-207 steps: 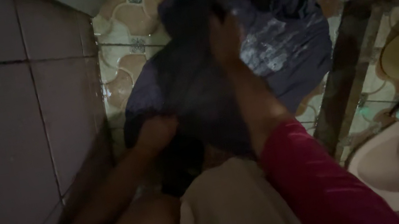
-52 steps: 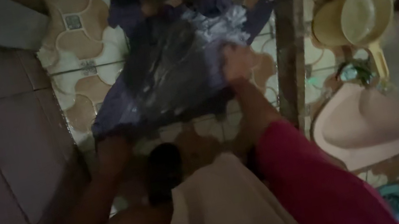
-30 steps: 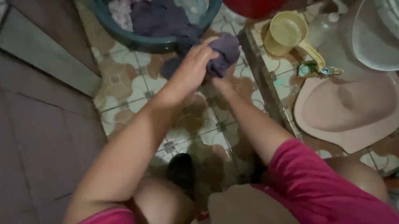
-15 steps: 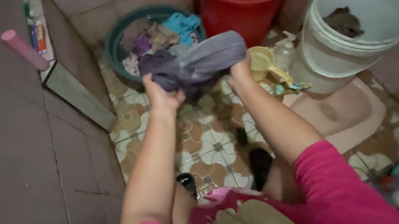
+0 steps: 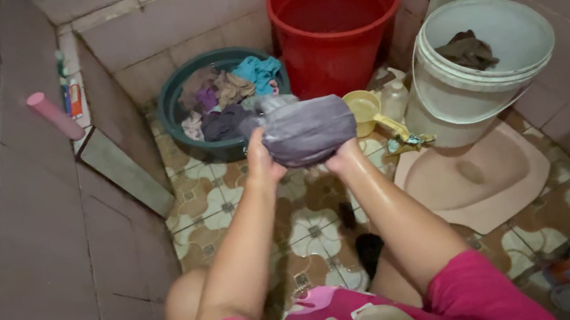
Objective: The person washes clothes by hand in a small basin, scrubbing and rinsing each item individually. They transfer the washed clothes into a white bucket and continue with the next garment.
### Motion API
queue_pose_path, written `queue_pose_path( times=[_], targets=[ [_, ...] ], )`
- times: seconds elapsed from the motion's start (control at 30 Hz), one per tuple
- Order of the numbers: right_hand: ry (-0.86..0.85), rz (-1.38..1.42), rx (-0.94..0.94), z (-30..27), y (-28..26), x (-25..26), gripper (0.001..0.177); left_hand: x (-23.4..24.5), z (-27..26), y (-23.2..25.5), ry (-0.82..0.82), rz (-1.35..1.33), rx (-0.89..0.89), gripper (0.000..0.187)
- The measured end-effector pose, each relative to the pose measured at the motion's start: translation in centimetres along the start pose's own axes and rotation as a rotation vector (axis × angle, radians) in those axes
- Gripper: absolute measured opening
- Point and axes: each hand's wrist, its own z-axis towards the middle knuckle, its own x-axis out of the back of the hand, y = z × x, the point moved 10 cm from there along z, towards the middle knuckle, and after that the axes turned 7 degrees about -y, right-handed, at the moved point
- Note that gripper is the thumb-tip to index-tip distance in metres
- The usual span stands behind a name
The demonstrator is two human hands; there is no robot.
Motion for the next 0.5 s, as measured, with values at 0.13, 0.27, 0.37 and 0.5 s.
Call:
queue_pose_path(
  times=[0.13, 0.27, 0.37, 0.5],
  targets=[
    [-0.113, -0.133, -0.074, 1.8, 0.4, -0.2, 0.039, -3.1, -2.1, -2.2, -0.143, 0.031, 0.145, 0.054],
    [-0.197, -0.193, -0.109, 3.5, 2.6, -0.1, 0.037, -1.0, -4.8, -3.7, -0.033, 0.025, 0.315, 0.066],
    [-0.233, -0.221, -0.109, 4.9, 2.9, 0.0, 0.035, -0.5, -4.6, -3.9, -0.170, -0.107, 0.295, 0.081],
    [-0.208, -0.282, -0.092, 5.6, 2.6, 1.5, 0.034, 2.0, -3.1, -4.5, -0.226, 0.097, 0.305, 0.090]
  ],
)
